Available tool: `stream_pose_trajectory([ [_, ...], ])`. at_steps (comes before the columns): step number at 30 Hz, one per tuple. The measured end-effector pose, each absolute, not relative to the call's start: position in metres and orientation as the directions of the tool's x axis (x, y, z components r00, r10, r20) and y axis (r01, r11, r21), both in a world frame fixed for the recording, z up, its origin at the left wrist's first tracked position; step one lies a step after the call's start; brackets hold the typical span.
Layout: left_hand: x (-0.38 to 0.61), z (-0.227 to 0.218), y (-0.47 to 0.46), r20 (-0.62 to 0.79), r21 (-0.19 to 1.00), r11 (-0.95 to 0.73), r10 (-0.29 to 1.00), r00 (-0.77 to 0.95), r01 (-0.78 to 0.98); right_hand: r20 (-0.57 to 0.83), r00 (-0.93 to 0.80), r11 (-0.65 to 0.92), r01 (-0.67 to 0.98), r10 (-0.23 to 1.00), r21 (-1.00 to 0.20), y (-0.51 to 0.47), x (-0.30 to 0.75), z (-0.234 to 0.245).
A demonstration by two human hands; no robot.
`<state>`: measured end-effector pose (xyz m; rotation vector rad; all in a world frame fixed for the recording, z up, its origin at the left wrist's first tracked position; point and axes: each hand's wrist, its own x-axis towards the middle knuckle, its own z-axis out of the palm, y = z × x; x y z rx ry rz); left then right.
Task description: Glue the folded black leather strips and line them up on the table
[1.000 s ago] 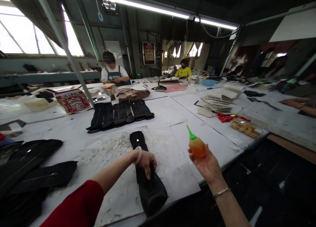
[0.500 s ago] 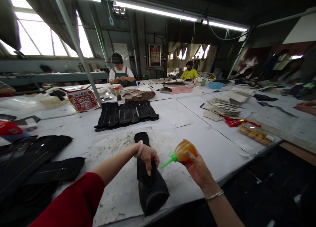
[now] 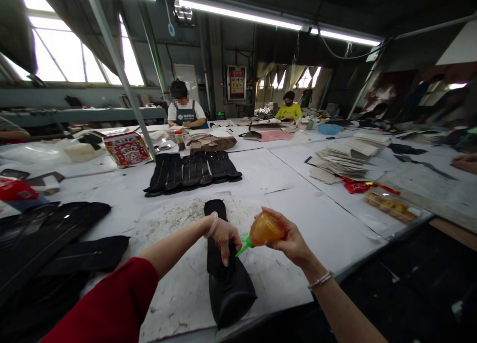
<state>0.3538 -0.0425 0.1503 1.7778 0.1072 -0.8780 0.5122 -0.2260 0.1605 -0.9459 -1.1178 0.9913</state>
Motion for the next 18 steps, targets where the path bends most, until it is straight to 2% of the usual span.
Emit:
stream_pose_trajectory([
  [9, 0.355, 0.148, -0.043, -0.577, 0.805, -0.392, -0.34, 0.743, 0.446, 0.246, 0.013, 0.245, -0.132, 0.969, -0.96, -0.209, 0.521, 0.169],
  [18, 0.356, 0.148, -0.045, -0.568, 0.817, -0.345, -0.34, 0.75, 0.462, 0.231, 0.042, 0.234, -0.206, 0.972, -0.95, -0.199, 0.525, 0.165],
])
